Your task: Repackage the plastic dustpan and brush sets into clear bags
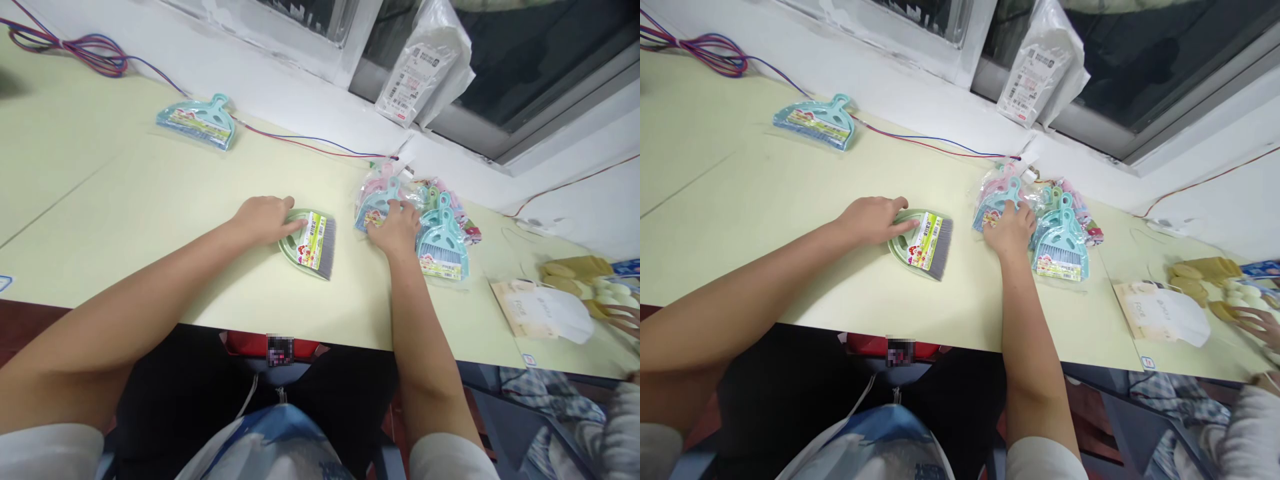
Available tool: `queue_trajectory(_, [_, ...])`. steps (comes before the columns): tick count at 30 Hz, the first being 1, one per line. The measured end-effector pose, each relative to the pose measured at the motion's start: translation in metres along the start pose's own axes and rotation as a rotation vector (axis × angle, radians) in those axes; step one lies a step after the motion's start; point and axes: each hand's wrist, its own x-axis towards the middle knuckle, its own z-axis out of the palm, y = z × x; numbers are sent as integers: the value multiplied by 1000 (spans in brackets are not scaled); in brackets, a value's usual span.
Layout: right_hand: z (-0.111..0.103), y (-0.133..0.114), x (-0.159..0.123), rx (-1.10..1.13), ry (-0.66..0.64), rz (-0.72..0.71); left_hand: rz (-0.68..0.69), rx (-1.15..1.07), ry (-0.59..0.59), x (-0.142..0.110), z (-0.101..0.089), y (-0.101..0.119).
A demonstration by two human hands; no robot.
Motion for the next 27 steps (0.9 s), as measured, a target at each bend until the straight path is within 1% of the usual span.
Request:
queue_trajectory(3, [3, 3, 2, -2, 37, -10, -27, -19, 0, 4, -3, -8])
queue_trajectory(10, [1, 4, 6, 28, 75, -62, -38, -113, -23, 14, -4, -30])
queue_trajectory(16, [1, -4, 4, 71, 39, -122, -73, -144, 86, 15, -11, -44])
queue_trajectory(18, [1, -6, 4, 98, 9, -172, -92, -160, 117, 14, -16, -48])
queue_trajectory(22, [-1, -14, 3, 170, -51, -316, -137, -177, 169, 12, -25, -56])
queue_trajectory(27, [-6, -30, -6, 285, -69, -493, -199, -147, 228, 7, -37, -61])
